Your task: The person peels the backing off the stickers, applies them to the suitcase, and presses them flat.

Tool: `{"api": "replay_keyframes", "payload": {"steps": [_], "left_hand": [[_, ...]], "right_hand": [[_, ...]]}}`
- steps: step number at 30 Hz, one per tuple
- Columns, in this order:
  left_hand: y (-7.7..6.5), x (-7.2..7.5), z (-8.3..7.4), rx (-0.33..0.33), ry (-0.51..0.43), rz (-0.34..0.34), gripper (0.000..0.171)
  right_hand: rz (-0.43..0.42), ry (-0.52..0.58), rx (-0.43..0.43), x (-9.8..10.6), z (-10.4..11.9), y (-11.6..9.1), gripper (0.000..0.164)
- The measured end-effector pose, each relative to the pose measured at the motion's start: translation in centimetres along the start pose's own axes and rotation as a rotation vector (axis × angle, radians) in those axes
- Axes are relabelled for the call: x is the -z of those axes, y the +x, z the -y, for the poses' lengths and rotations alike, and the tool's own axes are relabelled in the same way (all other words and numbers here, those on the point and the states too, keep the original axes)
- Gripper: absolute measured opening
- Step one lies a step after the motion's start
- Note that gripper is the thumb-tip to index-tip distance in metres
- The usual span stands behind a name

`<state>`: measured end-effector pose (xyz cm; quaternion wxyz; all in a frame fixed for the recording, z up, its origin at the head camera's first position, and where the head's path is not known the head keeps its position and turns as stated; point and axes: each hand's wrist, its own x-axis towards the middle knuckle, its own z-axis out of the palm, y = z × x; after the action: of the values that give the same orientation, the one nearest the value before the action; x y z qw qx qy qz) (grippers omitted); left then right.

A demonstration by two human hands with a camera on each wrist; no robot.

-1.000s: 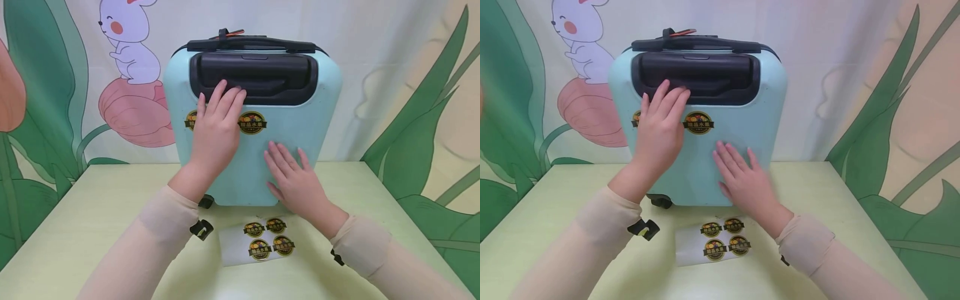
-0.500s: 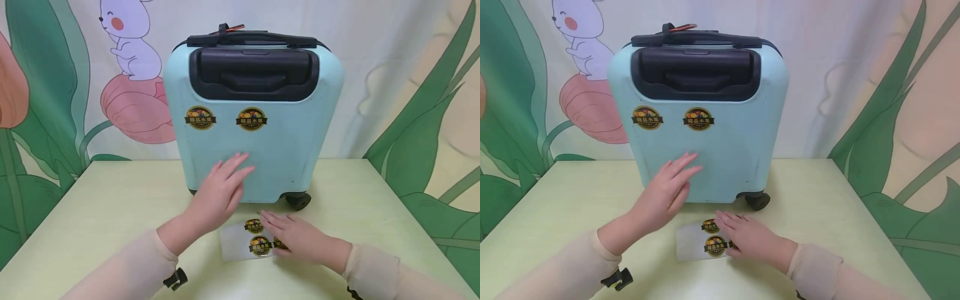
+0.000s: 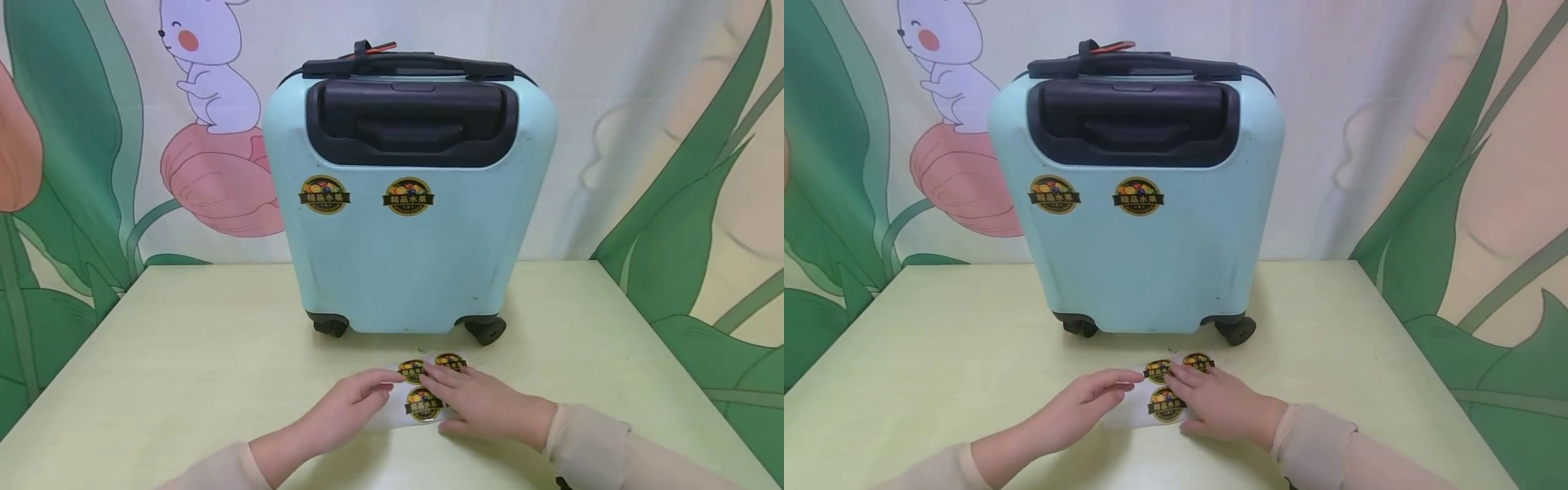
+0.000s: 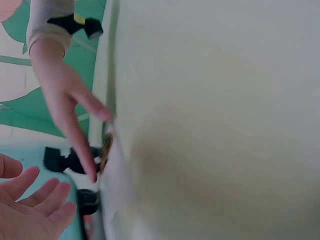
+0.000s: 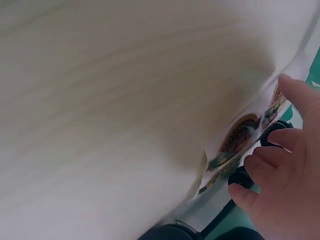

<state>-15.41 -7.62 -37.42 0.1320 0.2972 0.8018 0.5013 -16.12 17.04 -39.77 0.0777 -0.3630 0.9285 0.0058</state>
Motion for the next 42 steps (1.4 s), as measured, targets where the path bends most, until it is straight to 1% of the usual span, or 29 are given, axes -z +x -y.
{"api": "replay_keyframes", "payload": {"steps": [4,7,9,15,19,22,25,27,30,33,35,39,42], "left_hand": [[-0.3,-1.1,1.0,0.094,-0.213,0.084,0.029],[-0.2,-1.8,1.6,0.16,-0.313,0.12,0.03],[-0.2,-2.2,1.8,0.202,-0.345,0.137,0.03],[0.1,-2.8,1.9,0.298,-0.383,0.194,0.029],[0.1,-3.3,2.0,0.324,-0.409,0.214,0.03],[0.2,-3.6,2.1,0.332,-0.434,0.214,0.031],[0.3,-3.9,2.2,0.349,-0.47,0.195,0.033],[0.4,-4.1,2.4,0.365,-0.51,0.175,0.036],[0.6,-4.5,2.5,0.396,-0.586,0.13,0.043],[0.8,-4.9,2.6,0.42,-0.659,0.064,0.046],[0.9,-5.1,2.7,0.412,-0.695,0.016,0.048],[1.2,-5.4,2.9,0.386,-0.76,-0.07,0.045],[1.6,-5.7,2.9,0.375,-0.815,-0.132,0.04]], "right_hand": [[0.002,-0.007,0.006,-0.4,0.1,0.4,0.067],[-0.013,-0.027,0.016,-0.5,0.0,0.7,0.064],[-0.036,-0.042,0.026,-0.6,0.0,0.9,0.061],[-0.116,-0.056,0.071,-0.6,-0.1,1.3,0.055],[-0.158,-0.05,0.095,-0.5,0.0,1.2,0.051],[-0.181,-0.033,0.101,-0.5,-0.1,1.2,0.048],[-0.208,-0.016,0.109,-0.5,-0.3,1.3,0.045],[-0.224,-0.006,0.108,-0.5,-0.5,1.2,0.045],[-0.252,0.012,0.098,-0.2,-0.7,1.2,0.045],[-0.278,0.034,0.093,0.2,-0.9,1.2,0.046],[-0.296,0.038,0.099,0.6,-1.0,1.2,0.046],[-0.328,0.037,0.108,1.2,-1.1,1.2,0.046],[-0.343,0.053,0.099,1.5,-1.2,1.1,0.045]]}}
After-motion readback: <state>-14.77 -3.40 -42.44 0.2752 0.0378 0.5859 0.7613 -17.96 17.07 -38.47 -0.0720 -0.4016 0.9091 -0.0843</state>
